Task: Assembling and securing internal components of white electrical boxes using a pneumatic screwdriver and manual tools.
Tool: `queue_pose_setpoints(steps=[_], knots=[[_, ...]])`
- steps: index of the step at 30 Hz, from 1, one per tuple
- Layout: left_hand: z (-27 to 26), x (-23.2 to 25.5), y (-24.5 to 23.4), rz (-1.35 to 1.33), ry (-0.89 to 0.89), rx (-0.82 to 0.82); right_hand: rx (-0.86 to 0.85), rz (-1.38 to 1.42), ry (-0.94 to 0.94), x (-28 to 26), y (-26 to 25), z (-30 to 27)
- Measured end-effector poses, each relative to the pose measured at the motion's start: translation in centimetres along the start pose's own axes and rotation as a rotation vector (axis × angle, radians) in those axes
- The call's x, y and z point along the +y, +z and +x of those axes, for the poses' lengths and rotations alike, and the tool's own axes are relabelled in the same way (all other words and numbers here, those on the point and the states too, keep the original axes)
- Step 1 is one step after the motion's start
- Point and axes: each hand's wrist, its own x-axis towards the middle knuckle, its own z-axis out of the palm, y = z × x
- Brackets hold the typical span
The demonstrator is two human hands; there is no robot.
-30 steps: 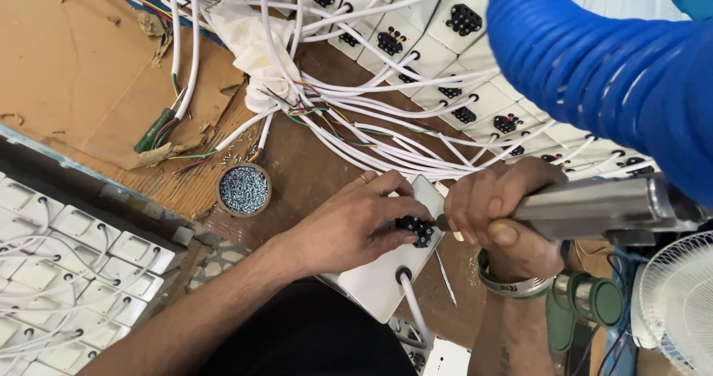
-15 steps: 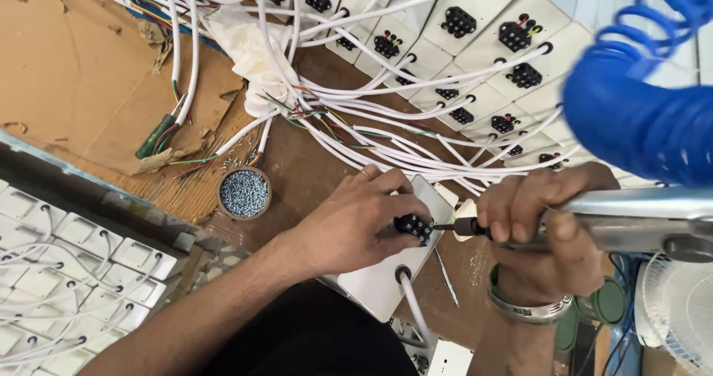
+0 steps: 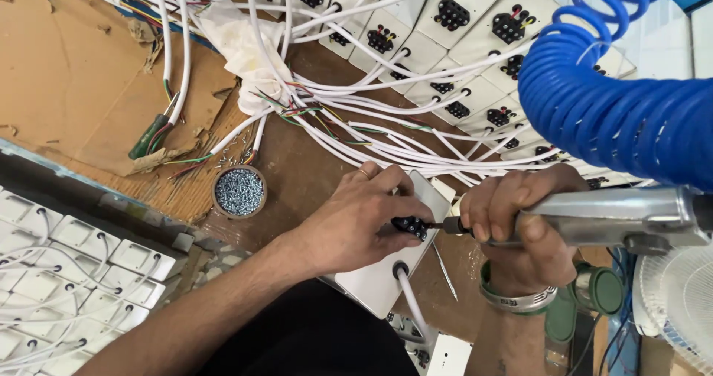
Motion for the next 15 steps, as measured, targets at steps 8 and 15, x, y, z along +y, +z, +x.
queue_pose_setpoints(steps=[8,15], knots=[[-0.3,-0.4,0.5,-0.008,0.031,0.047,-0.186,0.013,0.055,0.4,0.6,1.2],[-0.4,-0.1,0.4,-0.004,0.004,0.049,-0.131,0.048,0.051,0.5,1.0,0.8]])
